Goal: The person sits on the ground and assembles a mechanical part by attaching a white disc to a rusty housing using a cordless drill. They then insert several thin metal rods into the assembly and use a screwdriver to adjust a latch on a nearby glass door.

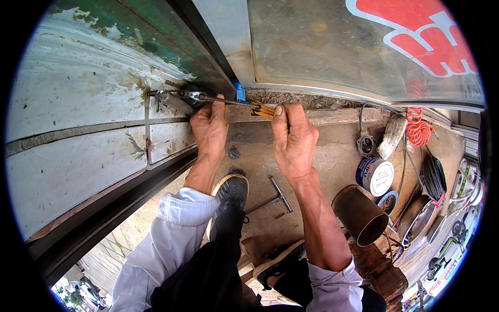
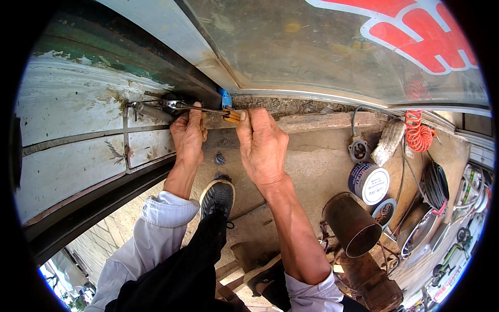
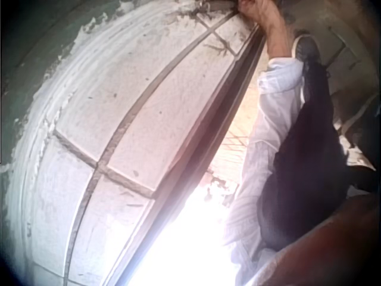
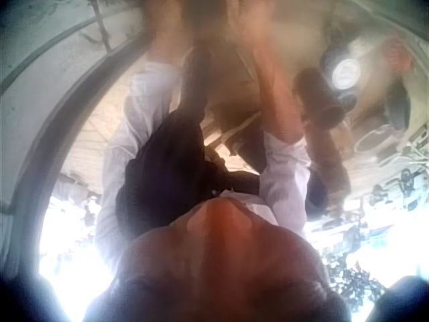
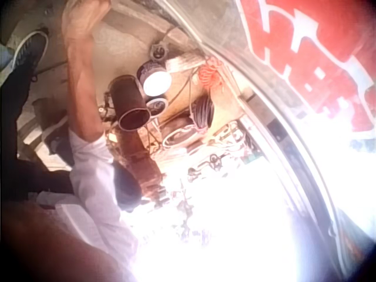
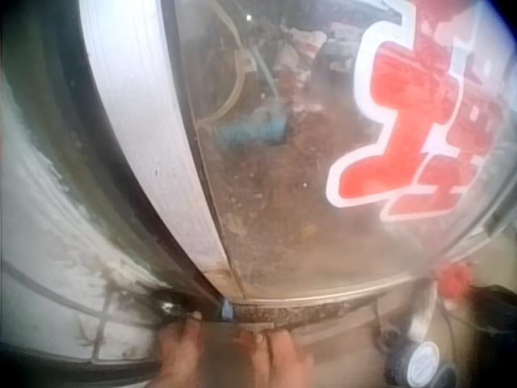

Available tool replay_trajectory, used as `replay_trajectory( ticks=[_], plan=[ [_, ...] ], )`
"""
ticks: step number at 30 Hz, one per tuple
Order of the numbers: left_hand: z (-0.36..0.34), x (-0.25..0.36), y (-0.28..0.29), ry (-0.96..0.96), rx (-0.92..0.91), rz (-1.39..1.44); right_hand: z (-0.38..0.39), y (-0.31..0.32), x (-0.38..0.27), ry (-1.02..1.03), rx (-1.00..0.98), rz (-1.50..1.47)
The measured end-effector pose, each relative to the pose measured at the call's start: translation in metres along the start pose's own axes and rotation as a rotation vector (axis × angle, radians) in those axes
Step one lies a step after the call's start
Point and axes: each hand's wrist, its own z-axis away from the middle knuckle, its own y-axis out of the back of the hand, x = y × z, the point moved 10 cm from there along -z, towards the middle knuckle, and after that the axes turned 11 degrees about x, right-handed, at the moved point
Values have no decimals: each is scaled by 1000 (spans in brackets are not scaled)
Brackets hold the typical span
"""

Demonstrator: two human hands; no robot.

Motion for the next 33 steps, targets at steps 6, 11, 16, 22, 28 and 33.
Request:
replay_trajectory(
  ticks=[6,11,16,22,28,33],
  plan=[
    [-2,1,1,-21,15,-37,-1,1,-1,42,55,-38],
    [-1,-1,1,19,3,-26,0,-1,4,-17,8,-21],
    [-2,0,1,9,18,-49,-1,0,-1,40,43,-34],
    [-2,0,0,18,13,-11,-1,0,0,39,45,-30],
    [-4,0,1,9,22,-1,0,-2,3,-26,-5,-29],
    [-5,-1,1,4,17,-4,0,-2,7,-35,18,-62]
  ],
)
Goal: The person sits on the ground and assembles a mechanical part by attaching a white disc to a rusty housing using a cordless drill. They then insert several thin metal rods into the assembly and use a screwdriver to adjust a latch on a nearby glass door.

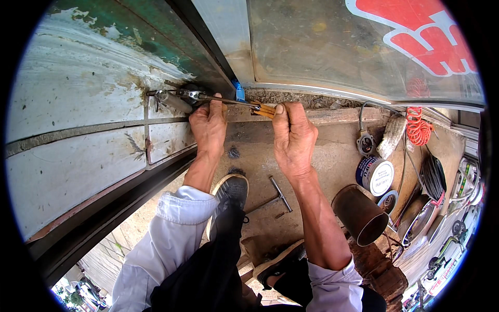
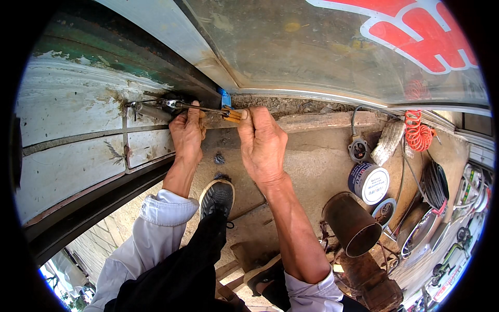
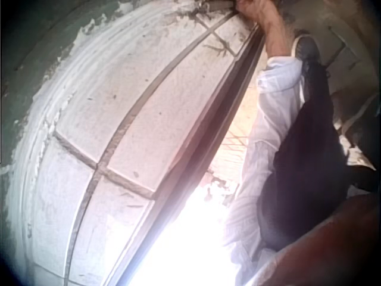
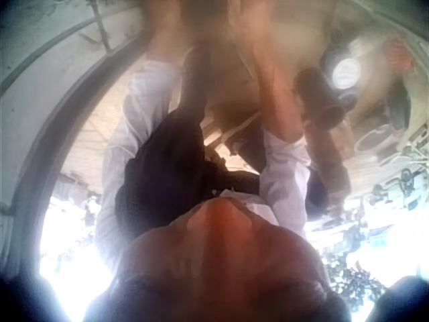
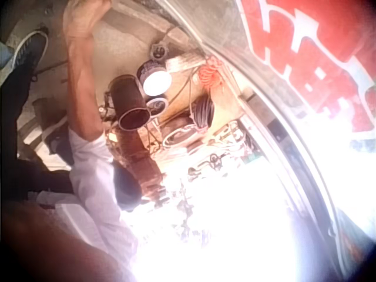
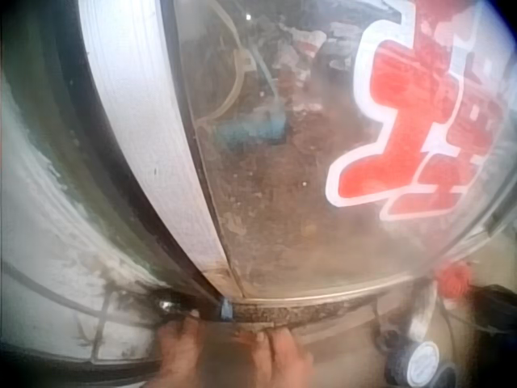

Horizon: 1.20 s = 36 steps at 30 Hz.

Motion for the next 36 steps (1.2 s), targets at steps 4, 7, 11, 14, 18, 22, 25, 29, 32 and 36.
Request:
replay_trajectory(
  ticks=[4,7,11,14,18,22,25,29,32,36],
  plan=[
    [-2,-2,1,12,7,-3,1,-1,6,-29,3,-28],
    [-3,-3,1,9,13,-4,2,-3,14,-104,-26,-34],
    [-3,-3,1,-3,13,-12,2,-3,14,-95,-31,-53],
    [-3,-3,1,-4,8,-18,2,-4,14,-103,-39,-74],
    [-3,-3,1,12,16,-20,2,-4,15,-107,-36,-70],
    [-2,-3,0,22,14,-3,1,-3,14,-98,-28,-66],
    [-2,-3,-1,30,21,-1,1,-3,14,-104,-27,-57],
    [-3,-4,-1,37,18,2,0,-2,11,-70,-7,-58],
    [-3,-4,-1,47,21,-5,-1,-2,8,-31,11,-69],
    [-2,-3,-1,55,33,-13,0,-2,9,-35,8,-78]
  ],
)
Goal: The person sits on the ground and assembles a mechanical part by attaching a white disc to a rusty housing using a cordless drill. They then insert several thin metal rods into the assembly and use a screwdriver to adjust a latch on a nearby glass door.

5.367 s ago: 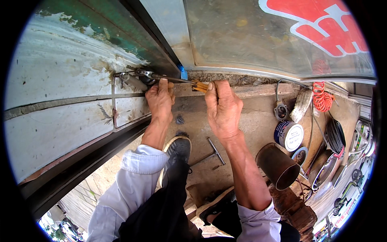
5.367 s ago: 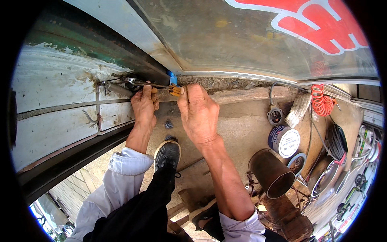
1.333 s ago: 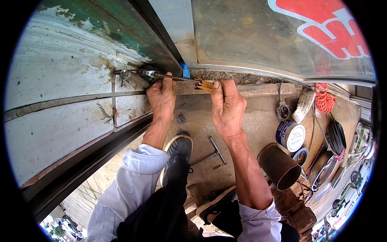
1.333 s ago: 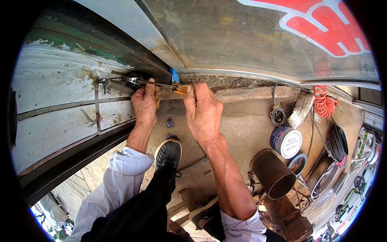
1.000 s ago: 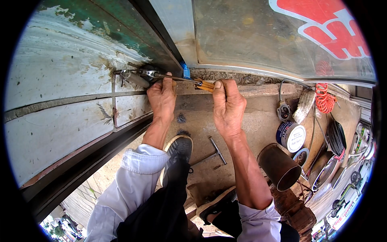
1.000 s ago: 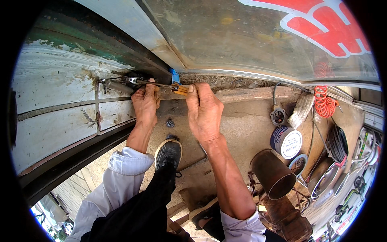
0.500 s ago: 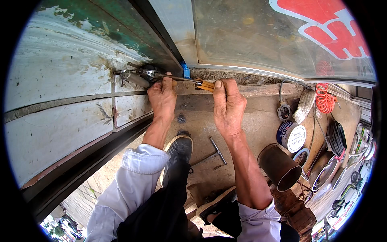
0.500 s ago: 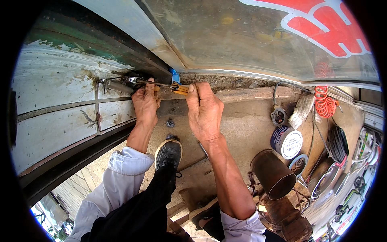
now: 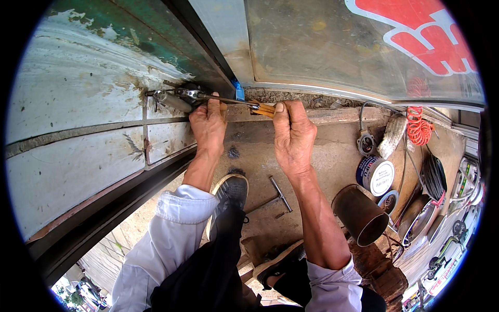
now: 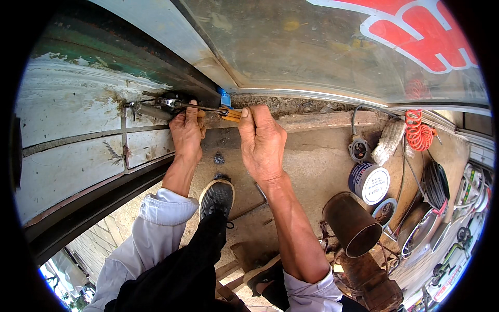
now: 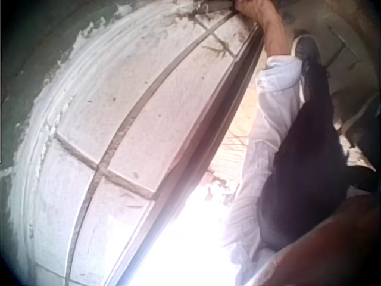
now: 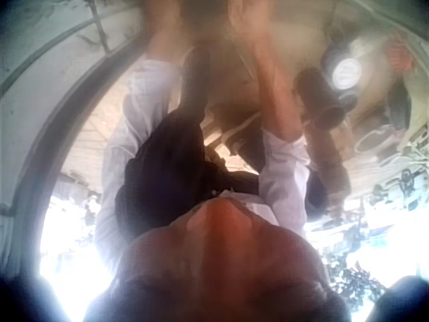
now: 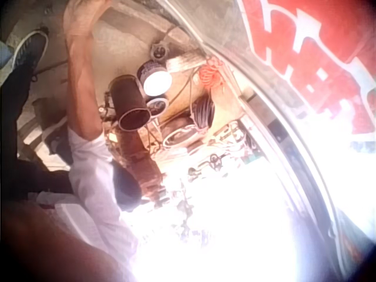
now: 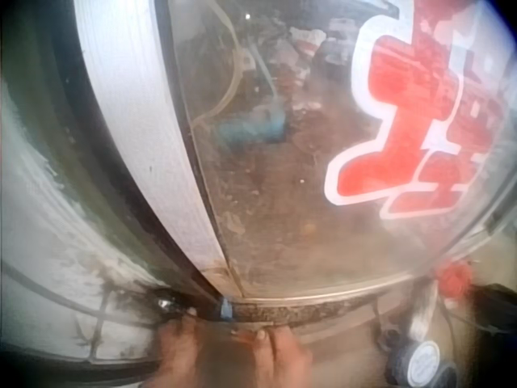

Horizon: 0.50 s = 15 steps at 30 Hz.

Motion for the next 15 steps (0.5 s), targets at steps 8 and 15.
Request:
replay_trajectory(
  ticks=[8,15],
  plan=[
    [0,-1,0,24,-2,-4,0,-1,5,-75,-33,21],
    [-1,-3,-2,39,0,13,-1,-1,0,-24,-18,5]
  ],
)
